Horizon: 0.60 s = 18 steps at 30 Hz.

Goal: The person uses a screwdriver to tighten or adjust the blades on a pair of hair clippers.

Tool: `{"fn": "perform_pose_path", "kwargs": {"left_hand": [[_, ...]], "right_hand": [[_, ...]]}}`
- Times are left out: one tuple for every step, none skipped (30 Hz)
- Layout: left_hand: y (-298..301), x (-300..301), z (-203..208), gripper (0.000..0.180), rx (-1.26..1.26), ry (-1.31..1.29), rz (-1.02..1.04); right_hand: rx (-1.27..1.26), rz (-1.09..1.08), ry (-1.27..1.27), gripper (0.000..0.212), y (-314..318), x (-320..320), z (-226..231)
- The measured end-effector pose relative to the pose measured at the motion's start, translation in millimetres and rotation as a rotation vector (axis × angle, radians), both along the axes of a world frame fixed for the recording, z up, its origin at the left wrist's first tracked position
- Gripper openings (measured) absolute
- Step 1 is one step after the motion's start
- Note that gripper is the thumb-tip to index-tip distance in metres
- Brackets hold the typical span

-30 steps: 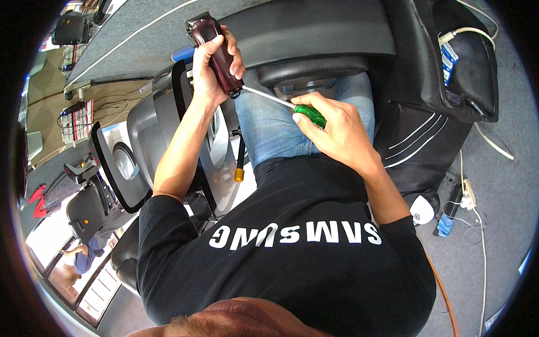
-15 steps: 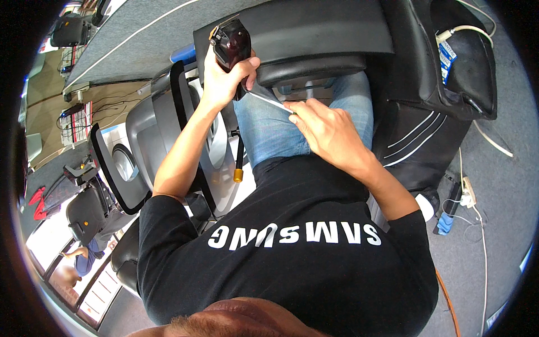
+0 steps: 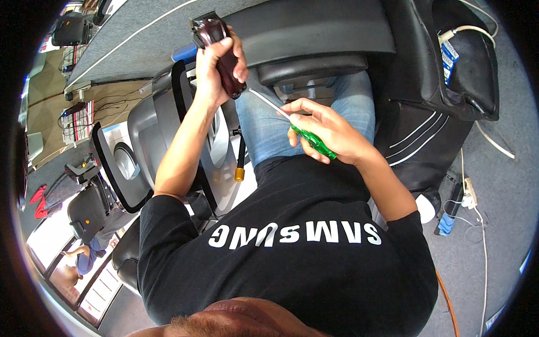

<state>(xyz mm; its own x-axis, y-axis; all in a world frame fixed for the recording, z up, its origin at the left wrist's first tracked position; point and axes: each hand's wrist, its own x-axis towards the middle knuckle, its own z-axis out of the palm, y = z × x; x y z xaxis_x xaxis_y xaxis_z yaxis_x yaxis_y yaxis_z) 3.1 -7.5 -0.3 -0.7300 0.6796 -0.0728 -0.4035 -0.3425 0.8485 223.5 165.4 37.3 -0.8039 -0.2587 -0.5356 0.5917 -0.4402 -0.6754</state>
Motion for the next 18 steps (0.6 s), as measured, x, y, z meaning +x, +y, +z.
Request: {"fn": "perform_pose_path", "kwargs": {"left_hand": [[-3, -7, -1, 0.031, -0.002, -0.080, 0.018], [-4, -12, -4, 0.030, 0.023, -0.144, 0.040], [-5, -17, -7, 0.029, 0.048, -0.208, 0.061], [-6, -19, -9, 0.028, 0.037, -0.229, 0.086], [-6, -20, -9, 0.027, 0.023, -0.223, 0.099], [-5, -19, -8, 0.027, 0.009, -0.217, 0.112], [-4, -19, -8, 0.027, -0.006, -0.211, 0.125], [-4, -17, -5, 0.026, -0.019, -0.193, 0.125], [-3, -15, -5, 0.026, -0.031, -0.178, 0.125], [-3, -14, -5, 0.026, -0.043, -0.164, 0.126], [-2, -12, -5, 0.025, -0.056, -0.149, 0.126], [-1, -10, -3, 0.025, -0.068, -0.123, 0.139], [-1, -9, -3, 0.025, -0.075, -0.113, 0.140], [-1, -8, -3, 0.025, -0.081, -0.105, 0.140], [0, -8, -3, 0.024, -0.088, -0.096, 0.140], [0, -7, -3, 0.024, -0.094, -0.092, 0.143], [0, -7, -2, 0.024, -0.100, -0.088, 0.146], [1, -7, -1, 0.024, -0.106, -0.084, 0.150]], "right_hand": [[0.084, -0.007, 0.043, 0.042, -2, 2, 2], [0.169, -0.012, 0.086, 0.044, -5, 4, 4], [0.254, -0.017, 0.129, 0.047, -8, 4, 5], [0.445, -0.030, 0.290, 0.046, -9, 3, 3], [0.634, -0.042, 0.451, 0.046, -10, 2, -1], [0.823, -0.055, 0.613, 0.045, -11, 1, -6], [1.011, -0.068, 0.776, 0.045, -12, 0, -7], [1.039, -0.098, 0.747, 0.041, -16, -2, -1], [1.074, -0.048, 0.734, 0.041, -14, -3, 3], [1.108, 0.002, 0.721, 0.040, -11, -5, 5], [1.141, 0.052, 0.708, 0.039, -10, -6, 6], [1.147, 0.050, 0.715, 0.039, -10, -6, 6], [1.154, 0.048, 0.722, 0.039, -10, -7, 6], [1.162, 0.046, 0.729, 0.039, -10, -8, 6], [1.169, 0.042, 0.734, 0.039, -10, -9, 5], [1.175, 0.038, 0.740, 0.039, -11, -10, 4], [1.182, 0.035, 0.746, 0.039, -11, -10, 3], [1.181, 0.041, 0.739, 0.039, -11, -10, 3]]}}
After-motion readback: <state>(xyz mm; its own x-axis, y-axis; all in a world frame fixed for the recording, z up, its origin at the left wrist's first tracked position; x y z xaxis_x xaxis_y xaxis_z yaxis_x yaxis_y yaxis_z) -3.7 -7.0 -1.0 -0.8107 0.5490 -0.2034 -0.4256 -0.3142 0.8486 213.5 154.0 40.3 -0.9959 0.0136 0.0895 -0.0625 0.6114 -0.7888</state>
